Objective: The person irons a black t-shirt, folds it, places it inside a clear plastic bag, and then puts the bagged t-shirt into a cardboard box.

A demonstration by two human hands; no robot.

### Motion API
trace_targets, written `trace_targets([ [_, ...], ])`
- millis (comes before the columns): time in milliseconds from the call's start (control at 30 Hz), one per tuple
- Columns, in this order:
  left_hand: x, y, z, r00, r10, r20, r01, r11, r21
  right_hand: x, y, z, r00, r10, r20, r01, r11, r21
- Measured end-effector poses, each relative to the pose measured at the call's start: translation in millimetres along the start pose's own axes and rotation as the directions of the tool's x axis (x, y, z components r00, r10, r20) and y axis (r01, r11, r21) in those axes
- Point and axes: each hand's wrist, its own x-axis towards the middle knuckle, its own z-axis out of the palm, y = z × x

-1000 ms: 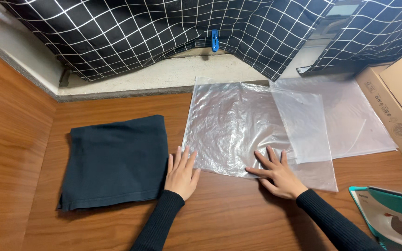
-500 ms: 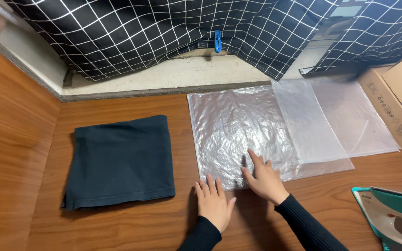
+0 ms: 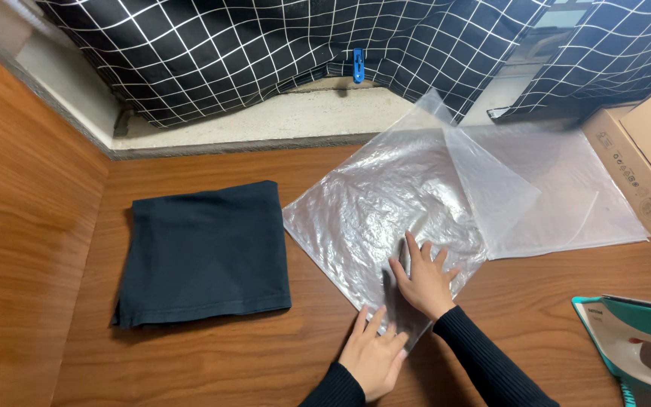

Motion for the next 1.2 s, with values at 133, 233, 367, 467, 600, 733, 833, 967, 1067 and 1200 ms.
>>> trace_targets([
  [133,-2.7,-8.3,0.4,0.998,0.062,-0.004,-0.062,0.993,-0.104,4.7,16.2,16.5,0.998,-0.036,-0.042,0.032,0.997,-0.074],
  [233,-3.3,-17.5,-10.0,0.995,0.103,-0.011,-0.104,0.992,-0.078,11.1,38.9,29.2,0.961,-0.192,-0.198,0.159,0.972,-0.172],
  [367,-5.3,-44.3,-15.2,0.967,-0.25,-0.039,0.235,0.945,-0.228,16.3,60.9,28.0,0.949,-0.266,-0.172,0.214,0.939,-0.27],
  [467,-4.1,-65.8,-27.6,0.841,-0.537,-0.071,0.471,0.79,-0.392,17.8,77.5,21.3,0.914,-0.352,-0.2,0.28,0.907,-0.315],
  [600,-5.6,-93.9,-47.8,0.63,-0.776,0.023,0.746,0.596,-0.298,19.8,99.3,13.1,0.906,-0.365,-0.216,0.306,0.914,-0.266],
  [733,-7.5,-129.5,-12.7,0.533,-0.834,0.141,0.84,0.501,-0.209,28.6,110.1,11.8,0.896,-0.381,-0.23,0.331,0.916,-0.228],
  [833,-9.1,-142.2,4.8,0.515,-0.829,0.218,0.857,0.488,-0.165,37.3,114.1,7.1,0.899,-0.357,-0.253,0.336,0.934,-0.124],
  [967,-9.0,-118.7,-19.3,0.532,-0.766,0.361,0.81,0.335,-0.482,46.3,117.0,4.2,0.935,-0.292,-0.202,0.265,0.952,-0.153],
  [1067,-14.7,-111.6,-28.8,0.527,-0.756,0.388,0.778,0.244,-0.579,35.8,98.9,2.0,0.942,-0.234,-0.242,0.213,0.971,-0.112],
  [1200,-17.7,-103.6,-39.7,0.53,-0.792,0.303,0.751,0.272,-0.602,-2.7,58.1,16.7,0.799,-0.189,-0.571,0.4,0.875,0.271],
])
